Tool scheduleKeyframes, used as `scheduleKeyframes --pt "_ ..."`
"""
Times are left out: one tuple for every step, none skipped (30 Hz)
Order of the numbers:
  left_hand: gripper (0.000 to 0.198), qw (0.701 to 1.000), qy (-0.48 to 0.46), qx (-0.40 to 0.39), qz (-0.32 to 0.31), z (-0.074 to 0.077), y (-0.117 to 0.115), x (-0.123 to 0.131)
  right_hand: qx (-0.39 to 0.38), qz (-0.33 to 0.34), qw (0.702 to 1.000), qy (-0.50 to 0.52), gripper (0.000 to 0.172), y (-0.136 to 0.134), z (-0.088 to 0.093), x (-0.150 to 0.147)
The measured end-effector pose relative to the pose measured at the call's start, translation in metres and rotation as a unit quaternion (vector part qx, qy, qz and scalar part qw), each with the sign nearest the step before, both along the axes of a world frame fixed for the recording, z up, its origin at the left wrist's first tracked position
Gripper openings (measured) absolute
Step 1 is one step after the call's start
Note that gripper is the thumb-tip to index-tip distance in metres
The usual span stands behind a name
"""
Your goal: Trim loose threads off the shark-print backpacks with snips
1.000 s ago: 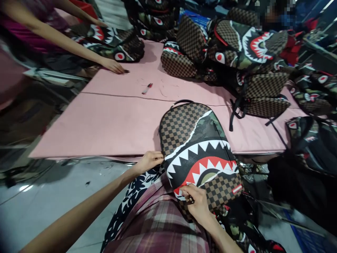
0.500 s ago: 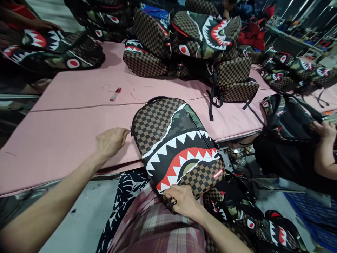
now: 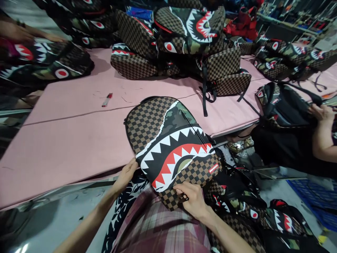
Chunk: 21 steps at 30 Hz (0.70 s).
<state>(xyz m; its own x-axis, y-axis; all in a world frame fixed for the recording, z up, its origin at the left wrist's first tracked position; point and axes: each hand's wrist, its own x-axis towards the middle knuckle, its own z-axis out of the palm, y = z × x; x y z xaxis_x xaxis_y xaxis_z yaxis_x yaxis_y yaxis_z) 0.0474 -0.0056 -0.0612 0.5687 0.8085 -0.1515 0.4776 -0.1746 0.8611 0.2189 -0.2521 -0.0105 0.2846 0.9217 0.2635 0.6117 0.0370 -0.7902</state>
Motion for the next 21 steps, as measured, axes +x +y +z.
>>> scheduleKeyframes --pt "0.037 1.0 -0.007 0.006 -0.004 -0.006 -0.005 -0.003 -0.004 0.001 1.0 -0.004 0.022 -0.002 -0.001 0.001" --pt "0.035 1.0 -0.011 0.007 -0.008 -0.01 -0.007 -0.004 -0.006 0.002 1.0 -0.006 0.021 -0.003 -0.001 0.001" --pt "0.034 1.0 -0.013 0.003 -0.017 -0.012 -0.006 -0.004 -0.006 0.002 1.0 -0.007 0.021 -0.004 -0.003 0.001" --pt "0.033 1.0 -0.013 0.0 -0.026 -0.014 -0.004 -0.004 -0.002 0.0 1.0 -0.006 0.021 -0.004 -0.004 0.001" --pt "0.032 0.999 -0.012 -0.005 -0.037 -0.014 0.0 -0.004 0.003 -0.003 1.0 -0.004 0.021 -0.005 -0.005 0.0" --pt "0.031 0.999 -0.011 -0.012 -0.047 -0.015 0.004 -0.004 0.01 -0.008 1.0 -0.002 0.022 -0.005 -0.005 -0.001" --pt "0.031 0.998 -0.012 -0.019 -0.054 -0.015 0.008 -0.005 0.016 -0.014 1.0 -0.003 0.021 -0.006 -0.006 -0.002" --pt "0.032 0.998 -0.013 -0.027 -0.059 -0.015 0.011 -0.005 0.02 -0.02 1.0 -0.007 0.021 -0.007 -0.006 -0.004" --pt "0.033 0.997 -0.015 -0.034 -0.063 -0.016 0.012 -0.006 0.024 -0.024 0.999 -0.015 0.02 -0.008 -0.007 -0.005" --pt "0.034 0.997 -0.018 -0.039 -0.065 -0.017 0.014 -0.007 0.028 -0.026 0.999 -0.023 0.02 -0.009 -0.007 -0.006" --pt "0.034 0.997 -0.021 -0.043 -0.065 -0.018 0.014 -0.008 0.032 -0.028 0.999 -0.032 0.02 -0.01 -0.008 -0.007" --pt "0.035 0.997 -0.023 -0.044 -0.064 -0.02 0.014 -0.009 0.036 -0.028 0.998 -0.04 0.02 -0.011 -0.009 -0.008" --pt "0.036 0.997 -0.025 -0.044 -0.062 -0.02 0.013 -0.009 0.04 -0.029 0.998 -0.046 0.02 -0.012 -0.01 -0.009" --pt "0.036 0.997 -0.027 -0.044 -0.058 -0.021 0.012 -0.009 0.044 -0.03 0.997 -0.049 0.02 -0.012 -0.012 -0.009" --pt "0.036 0.997 -0.029 -0.043 -0.052 -0.021 0.01 -0.008 0.048 -0.031 0.997 -0.052 0.02 -0.013 -0.015 -0.009" --pt "0.035 0.998 -0.031 -0.043 -0.046 -0.019 0.007 -0.007 0.051 -0.031 0.997 -0.055 0.021 -0.013 -0.017 -0.009" --pt "0.033 0.998 -0.033 -0.042 -0.039 -0.017 0.005 -0.006 0.053 -0.032 0.996 -0.057 0.021 -0.013 -0.019 -0.01" --pt "0.031 0.998 -0.036 -0.039 -0.028 -0.013 0.002 -0.005 0.056 -0.035 0.996 -0.059 0.022 -0.012 -0.021 -0.01" --pt "0.03 0.998 -0.041 -0.034 -0.015 -0.007 -0.001 -0.004 0.062 -0.042 0.995 -0.061 0.023 -0.01 -0.021 -0.011" --pt "0.029 0.998 -0.05 -0.025 -0.002 0.002 -0.004 -0.003 0.07 -0.057 0.994 -0.062 0.023 -0.008 -0.021 -0.013" --pt "0.029 0.998 -0.062 -0.014 0.012 0.014 -0.006 -0.002 0.083 -0.077 0.992 -0.062 0.023 -0.005 -0.019 -0.015"
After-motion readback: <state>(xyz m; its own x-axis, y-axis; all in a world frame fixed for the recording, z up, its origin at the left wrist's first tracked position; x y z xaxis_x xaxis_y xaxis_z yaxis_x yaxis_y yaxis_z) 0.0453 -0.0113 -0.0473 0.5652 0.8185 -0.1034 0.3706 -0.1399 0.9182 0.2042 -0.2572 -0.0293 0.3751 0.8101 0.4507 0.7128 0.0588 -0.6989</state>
